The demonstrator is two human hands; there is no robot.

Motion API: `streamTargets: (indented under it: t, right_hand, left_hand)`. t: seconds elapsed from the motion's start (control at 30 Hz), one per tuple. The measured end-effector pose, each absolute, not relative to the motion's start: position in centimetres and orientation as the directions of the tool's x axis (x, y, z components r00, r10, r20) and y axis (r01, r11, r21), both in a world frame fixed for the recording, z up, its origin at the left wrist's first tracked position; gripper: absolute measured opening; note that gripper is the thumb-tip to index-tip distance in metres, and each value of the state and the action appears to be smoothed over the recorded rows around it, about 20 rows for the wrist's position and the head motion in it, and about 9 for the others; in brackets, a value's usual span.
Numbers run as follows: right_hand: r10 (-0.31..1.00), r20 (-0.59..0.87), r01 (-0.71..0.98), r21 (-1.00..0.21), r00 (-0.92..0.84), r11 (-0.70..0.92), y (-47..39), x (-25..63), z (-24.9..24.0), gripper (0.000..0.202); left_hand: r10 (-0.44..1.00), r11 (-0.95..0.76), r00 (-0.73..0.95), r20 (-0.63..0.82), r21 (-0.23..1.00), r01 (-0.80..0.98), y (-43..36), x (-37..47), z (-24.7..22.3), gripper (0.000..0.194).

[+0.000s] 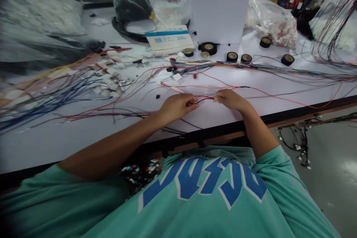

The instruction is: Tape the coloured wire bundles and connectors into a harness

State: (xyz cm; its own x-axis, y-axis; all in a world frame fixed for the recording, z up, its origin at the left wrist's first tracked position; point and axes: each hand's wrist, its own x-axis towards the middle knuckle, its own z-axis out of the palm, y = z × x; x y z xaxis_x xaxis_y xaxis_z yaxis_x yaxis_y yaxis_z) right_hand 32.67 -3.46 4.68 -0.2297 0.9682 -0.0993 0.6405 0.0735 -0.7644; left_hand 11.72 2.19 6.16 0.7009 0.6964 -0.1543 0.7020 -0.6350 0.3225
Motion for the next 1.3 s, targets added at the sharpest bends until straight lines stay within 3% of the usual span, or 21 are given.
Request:
streamTargets:
  t: [0.23, 0.37, 0.5, 0.6, 0.7, 0.9, 1.23, 1.3]
  right_hand:
    - [0.965, -0.201, 0.629, -0.775, -0.169, -0.052, -3.5, 32.2, 5.0, 0.022]
    - [0.959, -0.223, 0.596, -0.799, -0.176, -0.076, -3.7, 32.2, 5.4, 0.022]
    - [0.944, -0.246, 0.58, -0.811, -0.217, -0.078, -3.7, 32.3, 5.4, 0.02]
    - [0.933, -0.264, 0.572, -0.817, -0.246, -0.08, -3.6, 32.4, 5.3, 0.02]
    - [0.928, -0.26, 0.564, -0.823, -0.268, -0.068, -3.5, 32.4, 5.2, 0.02]
    - [0.92, -0.282, 0.533, -0.84, -0.272, -0.1, -3.6, 32.7, 5.3, 0.021]
    - [0.921, -0.324, 0.514, -0.84, -0.217, -0.174, -3.8, 32.4, 5.8, 0.016]
    - [0.923, -0.346, 0.523, -0.825, -0.169, -0.213, -3.8, 32.4, 6.0, 0.015]
  left_hand:
    - [0.683, -0.647, 0.727, -0.073, 0.402, 0.648, 1.7, 12.8, 5.9, 0.025]
    - [0.675, -0.581, 0.736, -0.061, 0.571, 0.58, 2.2, 13.2, 5.6, 0.025]
    - [0.658, -0.394, 0.734, -0.169, 0.753, 0.527, 3.0, 13.4, 5.4, 0.021]
    - [0.646, -0.284, 0.723, -0.244, 0.803, 0.524, 3.2, 13.5, 5.5, 0.018]
    - [0.636, -0.285, 0.728, -0.253, 0.8, 0.528, 3.1, 13.6, 5.6, 0.017]
    - [0.602, -0.512, 0.787, -0.136, 0.691, 0.511, 2.7, 12.9, 5.7, 0.018]
    - [0.398, -0.686, 0.899, -0.184, 0.59, 0.425, 3.5, 11.7, 6.2, 0.029]
    - [0.434, -0.71, 0.883, -0.179, 0.535, 0.458, 4.0, 10.9, 6.4, 0.03]
